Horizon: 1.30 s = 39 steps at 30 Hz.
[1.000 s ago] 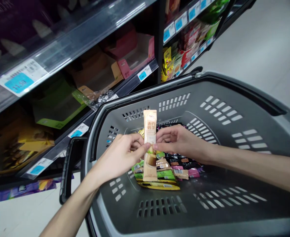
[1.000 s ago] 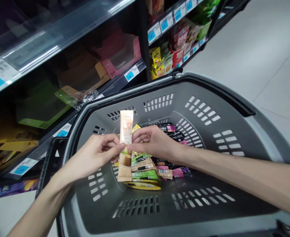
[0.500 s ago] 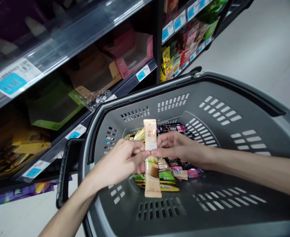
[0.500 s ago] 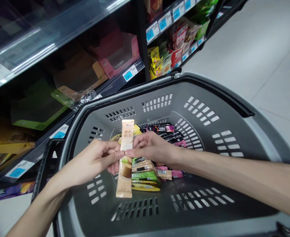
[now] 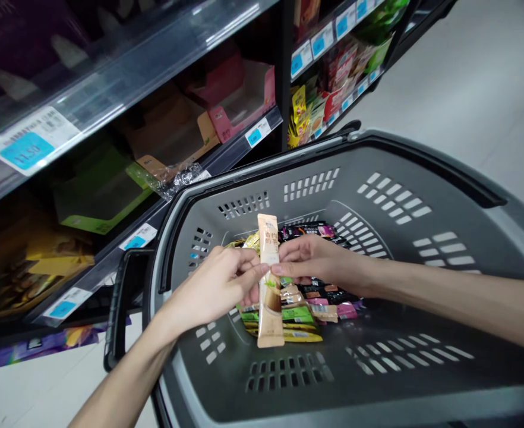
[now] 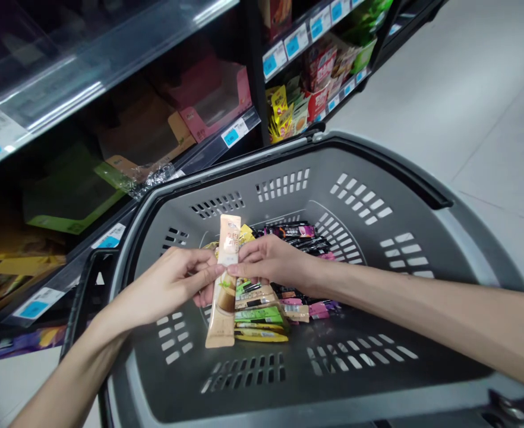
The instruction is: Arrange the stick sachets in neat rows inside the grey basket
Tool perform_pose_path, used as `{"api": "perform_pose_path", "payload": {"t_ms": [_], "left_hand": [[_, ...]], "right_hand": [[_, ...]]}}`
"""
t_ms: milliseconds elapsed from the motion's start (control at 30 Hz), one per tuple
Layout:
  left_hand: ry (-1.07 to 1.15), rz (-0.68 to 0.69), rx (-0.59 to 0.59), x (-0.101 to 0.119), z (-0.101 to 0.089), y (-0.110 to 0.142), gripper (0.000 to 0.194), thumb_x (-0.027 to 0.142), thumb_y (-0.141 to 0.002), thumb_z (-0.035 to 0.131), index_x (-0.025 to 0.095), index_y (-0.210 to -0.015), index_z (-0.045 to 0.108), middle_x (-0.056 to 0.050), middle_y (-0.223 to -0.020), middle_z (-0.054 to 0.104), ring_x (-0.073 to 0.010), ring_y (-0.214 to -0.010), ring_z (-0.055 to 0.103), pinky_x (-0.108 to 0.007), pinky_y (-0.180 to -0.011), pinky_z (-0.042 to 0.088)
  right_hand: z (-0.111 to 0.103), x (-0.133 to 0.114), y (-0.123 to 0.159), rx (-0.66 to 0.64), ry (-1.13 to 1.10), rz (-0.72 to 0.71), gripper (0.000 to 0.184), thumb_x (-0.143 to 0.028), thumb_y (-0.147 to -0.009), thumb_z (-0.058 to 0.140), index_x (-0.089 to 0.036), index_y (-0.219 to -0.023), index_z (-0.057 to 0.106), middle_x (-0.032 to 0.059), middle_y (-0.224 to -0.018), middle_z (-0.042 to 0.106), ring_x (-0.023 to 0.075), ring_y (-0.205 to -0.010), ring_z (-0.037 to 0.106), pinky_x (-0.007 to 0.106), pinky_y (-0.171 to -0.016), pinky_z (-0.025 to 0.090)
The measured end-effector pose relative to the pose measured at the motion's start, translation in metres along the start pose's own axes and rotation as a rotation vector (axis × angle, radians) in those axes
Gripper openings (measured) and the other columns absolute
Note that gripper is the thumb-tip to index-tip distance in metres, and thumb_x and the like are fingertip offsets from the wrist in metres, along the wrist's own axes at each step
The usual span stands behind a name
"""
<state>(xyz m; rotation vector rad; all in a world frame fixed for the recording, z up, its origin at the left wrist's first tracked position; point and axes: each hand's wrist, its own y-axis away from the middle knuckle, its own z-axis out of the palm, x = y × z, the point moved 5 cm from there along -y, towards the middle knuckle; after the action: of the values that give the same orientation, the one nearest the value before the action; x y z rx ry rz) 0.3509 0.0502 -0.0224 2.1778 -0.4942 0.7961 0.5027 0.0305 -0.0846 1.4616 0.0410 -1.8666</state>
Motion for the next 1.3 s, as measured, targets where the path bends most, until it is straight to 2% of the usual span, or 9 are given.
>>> {"api": "perform_pose_path", "payload": {"t_ms": [100,333,533,667,800,900,967,1167,1300], "left_hand": [[-0.009,0.003,0.024,0.002,-0.001,0.0,0.035,0.036,-0.098,0.045,0.018,-0.07,0.056,0.006,-0.062,0.067,-0.0077,-0.055,0.061,-0.018,-0.056,0.044],[-0.058,0.012,0.025,0.0,0.0,0.0,0.034,0.03,-0.097,0.045,0.018,-0.068,0.057,0.007,-0.061,0.066,-0.0067,-0.054,0.059,-0.018,-0.056,0.042],[-0.109,-0.001,0.015,-0.004,0.0,0.0,0.038,0.029,-0.097,0.041,0.019,-0.065,0.059,0.006,-0.061,0.066,-0.0081,-0.056,0.06,-0.02,-0.058,0.042],[-0.097,-0.003,0.026,-0.004,0.0,-0.001,0.037,0.032,-0.098,0.041,0.019,-0.068,0.059,0.006,-0.063,0.066,-0.0086,-0.056,0.059,-0.022,-0.059,0.042],[-0.149,0.021,0.181,-0.003,-0.004,-0.001,0.033,0.042,-0.098,0.043,0.021,-0.079,0.06,0.004,-0.066,0.064,-0.0115,-0.059,0.056,-0.025,-0.059,0.038],[-0.093,0.087,0.295,-0.002,-0.006,0.0,0.025,0.045,-0.092,0.055,0.021,-0.098,0.06,0.0,-0.079,0.067,-0.0169,-0.073,0.061,-0.028,-0.064,0.041],[-0.061,0.109,0.329,-0.002,-0.006,0.002,0.03,0.044,-0.089,0.062,0.021,-0.108,0.055,-0.002,-0.086,0.068,-0.0193,-0.078,0.062,-0.029,-0.066,0.042],[-0.07,0.099,0.36,-0.001,-0.007,0.007,0.025,0.04,-0.091,0.058,0.022,-0.106,0.05,-0.001,-0.085,0.063,-0.02,-0.077,0.059,-0.032,-0.065,0.042],[0.204,0.155,0.48,-0.001,-0.012,0.007,0.023,0.03,-0.09,0.058,0.023,-0.11,0.048,-0.001,-0.089,0.062,-0.0176,-0.08,0.061,-0.03,-0.068,0.047]], "right_hand": [[-0.001,0.002,0.0,-0.017,0.017,0.013,0.025,-0.037,-0.079,0.079,-0.013,-0.086,0.073,0.0024,-0.076,0.066,0.0087,-0.061,0.045,0.023,-0.052,0.027],[-0.003,0.004,-0.002,-0.008,0.04,0.029,0.031,-0.041,-0.079,0.077,-0.014,-0.095,0.075,0.0028,-0.078,0.066,0.0105,-0.065,0.049,0.023,-0.055,0.031],[-0.003,0.004,0.0,-0.007,0.053,0.049,0.033,-0.045,-0.077,0.078,-0.014,-0.089,0.073,0.0036,-0.08,0.067,0.011,-0.066,0.051,0.023,-0.056,0.033],[-0.003,0.003,0.0,0.012,0.034,0.053,0.028,-0.041,-0.079,0.077,-0.015,-0.089,0.073,0.0025,-0.078,0.067,0.0106,-0.065,0.052,0.023,-0.055,0.034],[-0.005,0.001,-0.001,0.056,0.001,0.04,0.023,-0.038,-0.081,0.076,-0.016,-0.087,0.072,0.0022,-0.077,0.068,0.0093,-0.062,0.053,0.022,-0.053,0.034],[-0.006,-0.001,-0.001,0.092,-0.015,-0.011,0.023,-0.039,-0.082,0.077,-0.017,-0.087,0.072,0.0005,-0.071,0.066,0.0086,-0.06,0.053,0.021,-0.052,0.035],[-0.006,-0.001,-0.001,0.09,-0.023,-0.025,0.026,-0.043,-0.083,0.076,-0.018,-0.088,0.072,0.0002,-0.069,0.065,0.0087,-0.061,0.054,0.02,-0.053,0.036],[-0.005,0.007,-0.006,0.08,0.0,-0.007,0.034,-0.048,-0.077,0.081,-0.019,-0.093,0.073,0.0019,-0.075,0.069,0.0098,-0.064,0.057,0.019,-0.052,0.038],[-0.003,0.014,-0.011,0.065,0.004,0.042,0.039,-0.052,-0.073,0.082,-0.018,-0.088,0.072,0.0047,-0.084,0.072,0.0108,-0.064,0.061,0.019,-0.051,0.039]]}}
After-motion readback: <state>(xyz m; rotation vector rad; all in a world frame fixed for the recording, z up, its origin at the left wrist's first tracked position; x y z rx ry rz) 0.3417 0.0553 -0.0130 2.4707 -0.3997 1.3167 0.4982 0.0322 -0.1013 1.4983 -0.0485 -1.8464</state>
